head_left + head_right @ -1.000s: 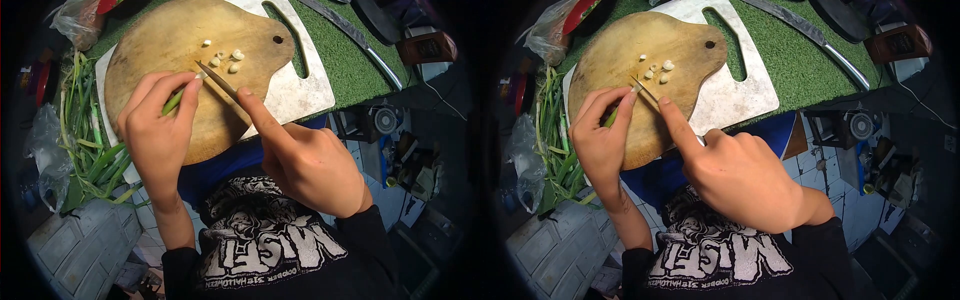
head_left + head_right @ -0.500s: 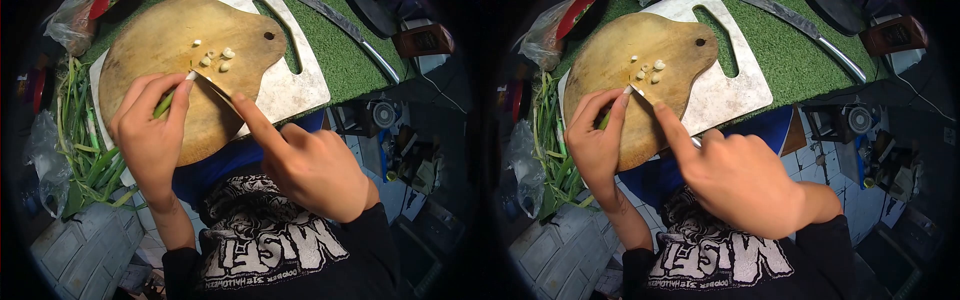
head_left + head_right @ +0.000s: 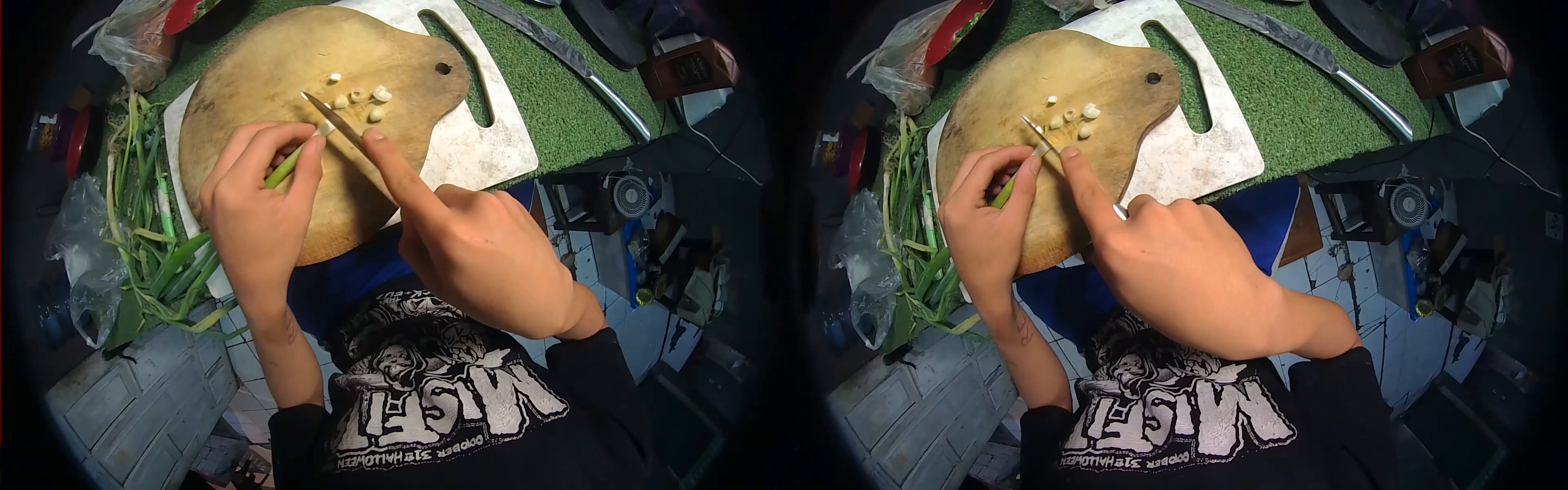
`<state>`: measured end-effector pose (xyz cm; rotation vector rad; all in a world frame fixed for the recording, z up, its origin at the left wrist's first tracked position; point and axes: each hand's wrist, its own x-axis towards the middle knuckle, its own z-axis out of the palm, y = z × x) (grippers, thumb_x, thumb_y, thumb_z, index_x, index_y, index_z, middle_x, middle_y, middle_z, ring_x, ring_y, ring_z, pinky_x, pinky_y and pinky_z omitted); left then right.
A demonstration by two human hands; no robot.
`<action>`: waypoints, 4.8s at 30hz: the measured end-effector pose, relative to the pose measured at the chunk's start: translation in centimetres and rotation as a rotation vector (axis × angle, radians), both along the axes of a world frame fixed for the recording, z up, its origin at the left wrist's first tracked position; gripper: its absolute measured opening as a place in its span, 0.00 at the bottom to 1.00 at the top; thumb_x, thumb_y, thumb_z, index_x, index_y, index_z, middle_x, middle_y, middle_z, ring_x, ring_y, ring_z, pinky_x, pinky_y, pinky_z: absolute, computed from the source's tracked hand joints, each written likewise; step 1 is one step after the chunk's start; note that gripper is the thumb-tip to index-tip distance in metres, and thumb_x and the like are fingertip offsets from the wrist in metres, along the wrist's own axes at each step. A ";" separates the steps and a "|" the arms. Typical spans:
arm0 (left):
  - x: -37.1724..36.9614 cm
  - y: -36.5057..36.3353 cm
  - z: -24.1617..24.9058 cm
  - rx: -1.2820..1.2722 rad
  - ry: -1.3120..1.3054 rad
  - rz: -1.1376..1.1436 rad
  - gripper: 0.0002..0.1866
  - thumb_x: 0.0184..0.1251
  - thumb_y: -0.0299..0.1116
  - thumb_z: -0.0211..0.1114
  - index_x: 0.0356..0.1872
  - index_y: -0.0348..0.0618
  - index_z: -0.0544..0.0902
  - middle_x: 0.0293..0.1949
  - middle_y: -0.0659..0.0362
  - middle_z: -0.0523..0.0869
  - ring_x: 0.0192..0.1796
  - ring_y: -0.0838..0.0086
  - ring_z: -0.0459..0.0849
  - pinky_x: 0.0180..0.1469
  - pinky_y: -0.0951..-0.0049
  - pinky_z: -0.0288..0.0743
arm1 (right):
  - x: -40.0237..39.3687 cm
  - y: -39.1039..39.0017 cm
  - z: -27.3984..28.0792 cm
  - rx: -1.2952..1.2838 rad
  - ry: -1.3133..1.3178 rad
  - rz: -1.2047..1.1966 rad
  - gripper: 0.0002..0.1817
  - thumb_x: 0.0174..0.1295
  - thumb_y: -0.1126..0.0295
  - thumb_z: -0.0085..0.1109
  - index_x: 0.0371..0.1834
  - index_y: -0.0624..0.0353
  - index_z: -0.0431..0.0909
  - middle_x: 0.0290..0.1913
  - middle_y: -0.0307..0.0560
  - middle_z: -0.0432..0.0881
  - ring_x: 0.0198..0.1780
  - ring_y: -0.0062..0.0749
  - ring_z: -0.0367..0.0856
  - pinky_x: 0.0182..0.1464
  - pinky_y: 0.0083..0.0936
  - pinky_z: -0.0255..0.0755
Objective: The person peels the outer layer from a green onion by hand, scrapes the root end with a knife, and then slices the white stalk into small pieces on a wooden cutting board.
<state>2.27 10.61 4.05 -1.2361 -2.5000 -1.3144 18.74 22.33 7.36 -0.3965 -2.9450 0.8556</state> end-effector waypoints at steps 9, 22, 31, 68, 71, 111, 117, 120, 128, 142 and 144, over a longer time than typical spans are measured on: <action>-0.1 0.1 -0.1 0.029 0.029 -0.028 0.06 0.59 0.23 0.74 0.36 0.34 0.87 0.35 0.53 0.88 0.35 0.65 0.88 0.39 0.71 0.80 | -1.0 -0.3 0.4 0.021 0.001 0.031 0.43 0.55 0.74 0.60 0.78 0.72 0.57 0.21 0.58 0.82 0.21 0.52 0.84 0.24 0.43 0.79; 0.2 0.1 -0.1 0.043 0.042 -0.035 0.05 0.60 0.22 0.73 0.35 0.34 0.87 0.35 0.52 0.88 0.35 0.63 0.88 0.40 0.69 0.79 | 1.1 0.0 0.8 0.081 -0.077 0.042 0.44 0.59 0.77 0.62 0.81 0.60 0.56 0.22 0.53 0.81 0.20 0.50 0.81 0.25 0.42 0.75; 1.3 -0.1 -0.1 0.021 0.100 0.068 0.06 0.60 0.23 0.74 0.38 0.36 0.88 0.37 0.52 0.88 0.38 0.61 0.88 0.42 0.67 0.79 | 1.1 -0.1 0.4 -0.032 -0.030 -0.036 0.44 0.57 0.81 0.61 0.81 0.62 0.56 0.23 0.53 0.81 0.22 0.49 0.82 0.27 0.41 0.76; 0.6 -0.4 -0.2 0.046 0.053 0.056 0.06 0.57 0.21 0.74 0.35 0.36 0.86 0.37 0.53 0.87 0.36 0.61 0.88 0.41 0.67 0.80 | 1.4 1.0 1.0 -0.060 -0.003 -0.002 0.44 0.55 0.83 0.62 0.79 0.59 0.62 0.23 0.50 0.81 0.22 0.44 0.82 0.28 0.39 0.76; 0.6 -0.4 -0.5 0.057 0.049 0.045 0.06 0.57 0.21 0.74 0.35 0.36 0.86 0.37 0.53 0.87 0.37 0.61 0.88 0.41 0.67 0.80 | 0.5 0.8 0.8 -0.062 0.026 0.026 0.44 0.55 0.83 0.61 0.80 0.59 0.60 0.23 0.51 0.81 0.21 0.46 0.82 0.28 0.40 0.76; 0.7 -0.9 -0.5 0.071 0.071 0.029 0.06 0.59 0.21 0.73 0.37 0.36 0.86 0.37 0.54 0.87 0.37 0.62 0.88 0.42 0.68 0.80 | -0.5 0.1 -0.1 -0.090 0.039 0.047 0.43 0.56 0.82 0.61 0.80 0.60 0.60 0.21 0.51 0.80 0.20 0.48 0.81 0.26 0.40 0.73; 0.5 -0.9 -0.3 0.050 0.057 0.018 0.05 0.60 0.22 0.74 0.36 0.35 0.87 0.37 0.53 0.88 0.38 0.62 0.88 0.43 0.68 0.80 | -2.1 -0.1 0.0 -0.036 -0.014 0.054 0.41 0.60 0.77 0.61 0.80 0.60 0.58 0.20 0.54 0.80 0.20 0.50 0.81 0.25 0.42 0.74; 0.6 -0.8 -0.4 0.048 0.073 0.014 0.05 0.60 0.22 0.74 0.37 0.35 0.87 0.37 0.53 0.88 0.38 0.62 0.88 0.43 0.69 0.80 | -2.0 -0.4 0.6 0.020 -0.054 0.064 0.41 0.60 0.76 0.61 0.80 0.60 0.58 0.20 0.55 0.80 0.20 0.51 0.81 0.26 0.42 0.75; 0.7 -1.4 0.0 0.011 0.080 0.027 0.06 0.60 0.21 0.73 0.38 0.34 0.87 0.37 0.52 0.88 0.38 0.63 0.88 0.43 0.69 0.80 | 1.9 0.0 0.5 -0.005 -0.097 0.068 0.46 0.55 0.80 0.63 0.81 0.59 0.58 0.21 0.50 0.79 0.19 0.45 0.79 0.25 0.39 0.74; 0.6 -1.6 -0.5 0.073 0.046 0.041 0.06 0.58 0.20 0.74 0.36 0.34 0.87 0.38 0.53 0.87 0.38 0.64 0.88 0.43 0.69 0.80 | -0.2 -0.5 0.1 -0.129 0.041 0.068 0.44 0.55 0.83 0.62 0.79 0.64 0.59 0.22 0.52 0.80 0.20 0.46 0.81 0.26 0.40 0.74; 0.7 -1.6 -0.3 0.066 0.048 0.042 0.06 0.58 0.20 0.74 0.36 0.34 0.87 0.37 0.53 0.87 0.38 0.64 0.88 0.43 0.69 0.80 | -0.4 -0.7 -0.1 -0.116 0.043 0.064 0.43 0.56 0.82 0.62 0.79 0.64 0.59 0.21 0.52 0.80 0.20 0.47 0.81 0.26 0.40 0.74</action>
